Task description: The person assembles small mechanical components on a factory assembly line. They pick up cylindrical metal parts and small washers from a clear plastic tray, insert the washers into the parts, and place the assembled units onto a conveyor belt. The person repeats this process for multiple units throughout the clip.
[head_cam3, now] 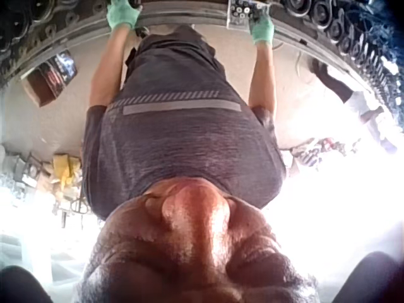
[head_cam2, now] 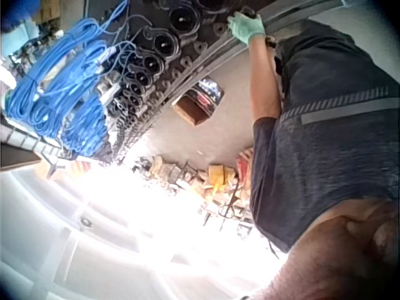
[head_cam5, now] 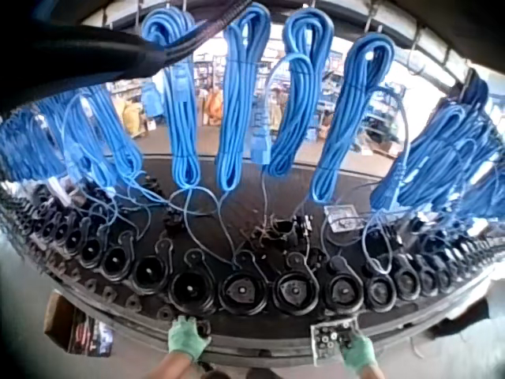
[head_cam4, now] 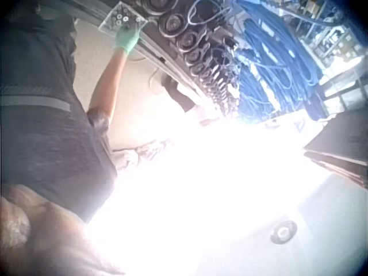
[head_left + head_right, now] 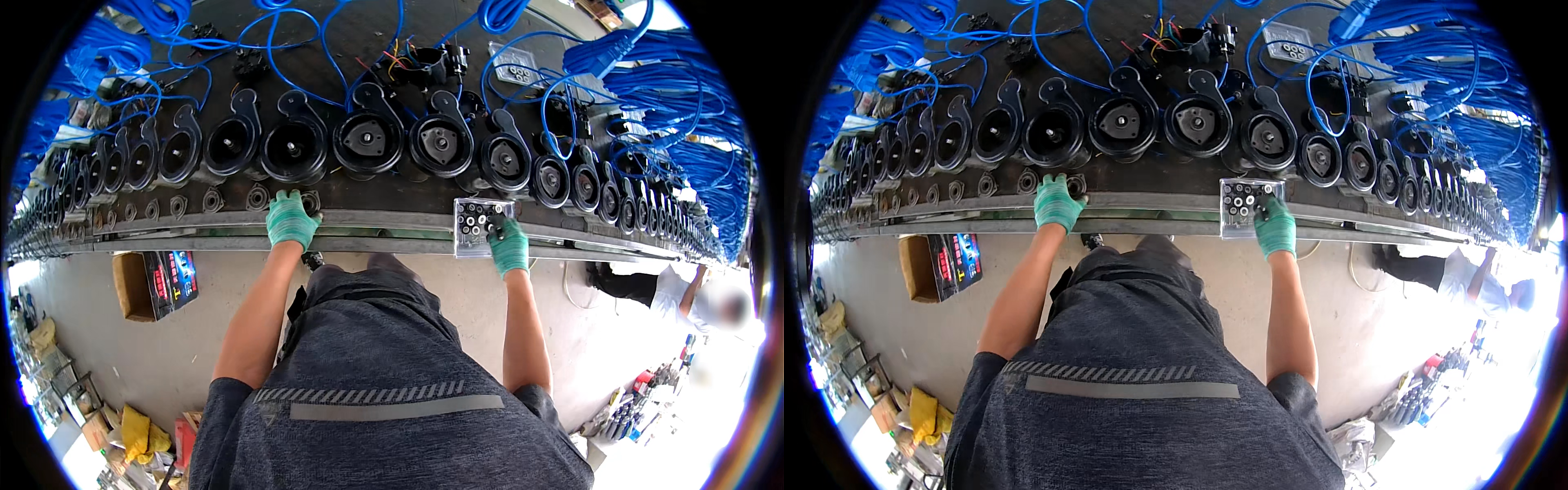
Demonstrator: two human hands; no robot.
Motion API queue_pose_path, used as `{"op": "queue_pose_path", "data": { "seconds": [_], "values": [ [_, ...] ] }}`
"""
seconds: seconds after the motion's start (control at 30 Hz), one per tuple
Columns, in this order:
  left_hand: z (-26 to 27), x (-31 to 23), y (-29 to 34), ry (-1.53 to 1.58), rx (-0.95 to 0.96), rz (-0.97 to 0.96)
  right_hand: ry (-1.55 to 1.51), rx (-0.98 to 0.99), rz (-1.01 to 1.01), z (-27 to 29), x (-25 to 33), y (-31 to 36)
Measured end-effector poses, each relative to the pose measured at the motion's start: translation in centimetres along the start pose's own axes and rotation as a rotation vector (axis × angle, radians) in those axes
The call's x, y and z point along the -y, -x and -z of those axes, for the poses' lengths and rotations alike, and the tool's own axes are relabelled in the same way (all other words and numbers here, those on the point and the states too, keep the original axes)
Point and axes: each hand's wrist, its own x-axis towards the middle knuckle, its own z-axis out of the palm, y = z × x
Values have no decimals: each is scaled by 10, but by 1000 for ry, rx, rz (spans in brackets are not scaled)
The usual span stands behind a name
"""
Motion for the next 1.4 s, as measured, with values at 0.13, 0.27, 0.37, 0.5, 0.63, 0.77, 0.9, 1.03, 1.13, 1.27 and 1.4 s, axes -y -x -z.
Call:
{"op": "queue_pose_path", "data": {
  "seconds": [0.13, 0.27, 0.37, 0.5, 0.63, 0.77, 0.9, 1.03, 1.13, 1.27, 1.4],
  "values": [
    [6, -5, -8, 35, 80, 24, 56, 58, -4, -37, -25, 13],
    [-32, 25, -18, 327, 47, 54, 247, 167, -45, -40, 13, 4],
    [-55, 45, -21, 795, 152, 121, 318, 151, 21, -50, 16, 6],
    [-20, 12, 14, 1334, 369, 311, 364, 161, -4, -52, 18, 8],
    [-23, 9, 27, 1685, 536, 307, 352, 177, 23, -47, 23, 5],
    [-10, -2, 35, 1770, 638, 274, 415, 194, 18, -47, 25, 2],
    [3, -12, 40, 1964, 714, 235, 389, 94, -119, -44, 19, -2],
    [8, -27, 44, 1927, 695, 245, -170, 43, -70, -35, 80, -2],
    [4, -32, 49, 1906, 676, 148, -645, 459, -233, -11, 196, 4],
    [11, -44, 55, 1829, 705, 62, -577, 529, -106, -55, 223, 12],
    [23, -50, 61, 1714, 698, -7, -446, 516, -90, -71, 224, 7]
  ]
}}
